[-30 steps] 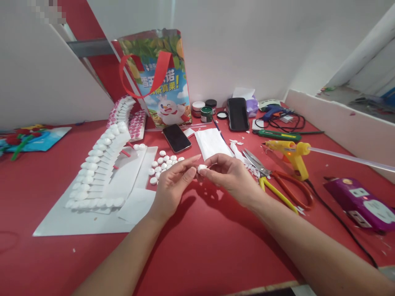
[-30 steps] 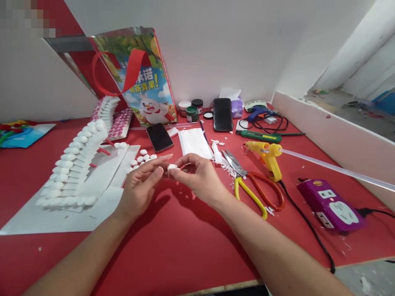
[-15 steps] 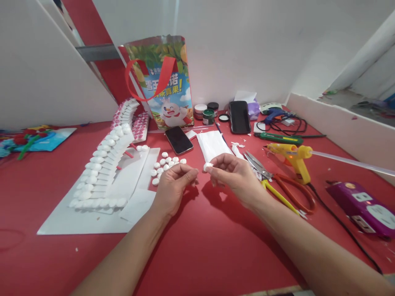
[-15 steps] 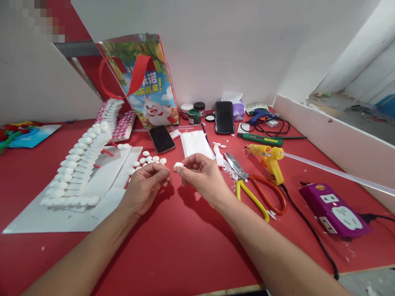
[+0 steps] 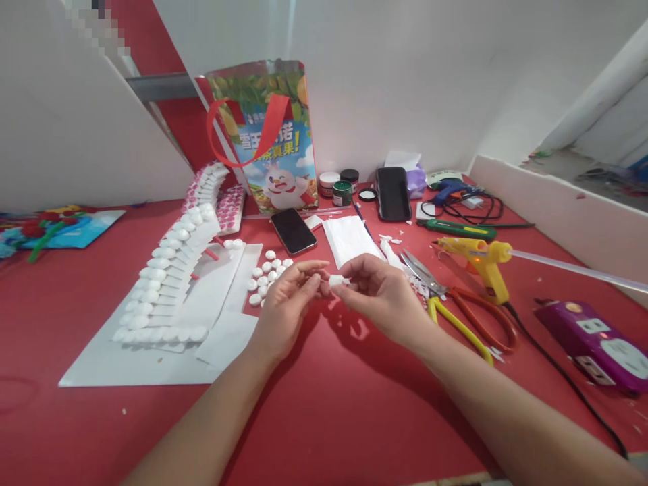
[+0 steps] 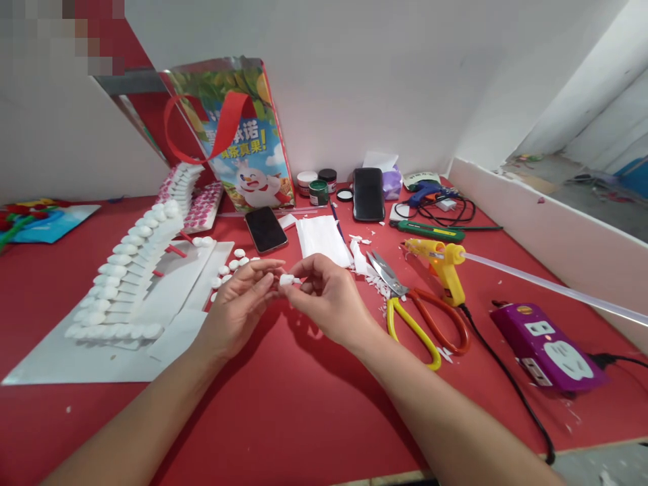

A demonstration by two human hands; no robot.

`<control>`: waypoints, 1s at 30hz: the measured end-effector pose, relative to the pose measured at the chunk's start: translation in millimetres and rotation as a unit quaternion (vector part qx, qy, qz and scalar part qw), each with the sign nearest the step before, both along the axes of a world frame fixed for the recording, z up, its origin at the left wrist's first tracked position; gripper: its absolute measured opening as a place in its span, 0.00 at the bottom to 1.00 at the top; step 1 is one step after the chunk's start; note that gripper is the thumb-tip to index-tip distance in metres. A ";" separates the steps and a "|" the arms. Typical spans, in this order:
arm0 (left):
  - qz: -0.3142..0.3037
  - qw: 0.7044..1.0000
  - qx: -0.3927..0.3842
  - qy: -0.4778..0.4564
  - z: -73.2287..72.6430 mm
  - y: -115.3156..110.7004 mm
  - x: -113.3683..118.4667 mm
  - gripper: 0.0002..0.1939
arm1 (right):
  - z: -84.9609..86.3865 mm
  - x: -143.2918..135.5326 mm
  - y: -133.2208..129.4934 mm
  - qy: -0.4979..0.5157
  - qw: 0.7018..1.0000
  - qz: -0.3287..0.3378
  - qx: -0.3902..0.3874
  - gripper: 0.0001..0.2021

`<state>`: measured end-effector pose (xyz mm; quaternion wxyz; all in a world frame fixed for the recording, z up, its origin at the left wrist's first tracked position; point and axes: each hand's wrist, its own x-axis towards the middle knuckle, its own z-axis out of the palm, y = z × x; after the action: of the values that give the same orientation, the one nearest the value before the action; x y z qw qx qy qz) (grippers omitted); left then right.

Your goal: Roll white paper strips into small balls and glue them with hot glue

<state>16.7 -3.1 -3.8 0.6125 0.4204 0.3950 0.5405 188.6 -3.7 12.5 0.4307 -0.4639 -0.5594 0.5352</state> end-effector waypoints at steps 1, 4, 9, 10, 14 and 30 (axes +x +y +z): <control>-0.012 1.000 -0.020 -0.018 1.9 -0.2 1.3 0.14 | -1.5 0.2 -0.8 -0.023 1.000 0.000 0.014 0.12; -0.045 0.995 -0.064 -0.062 6.3 -1.2 3.6 0.14 | -5.0 -0.5 -2.7 -0.085 0.995 -0.008 0.058 0.11; -0.047 0.985 -0.123 -0.113 6.8 -0.6 2.3 0.15 | -3.8 -3.2 -1.4 -0.159 0.975 -0.023 0.150 0.08; -0.047 0.983 -0.131 -0.117 6.5 -0.2 2.1 0.15 | 0.1 -2.2 -1.4 -0.176 0.971 -0.021 0.164 0.07; -0.039 0.980 -0.149 -0.129 5.2 1.5 1.7 0.16 | 31.2 14.4 -9.9 -0.372 0.912 -0.001 0.171 0.19; 0.000 0.955 -0.221 -0.197 6.6 5.0 -3.4 0.09 | 29.6 90.1 -32.6 -0.742 0.663 0.020 -0.095 0.11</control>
<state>13.2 1.9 2.9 0.7555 0.1597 0.3759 0.5123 278.6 -36.3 42.1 -0.1841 -0.7344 -0.6493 0.0722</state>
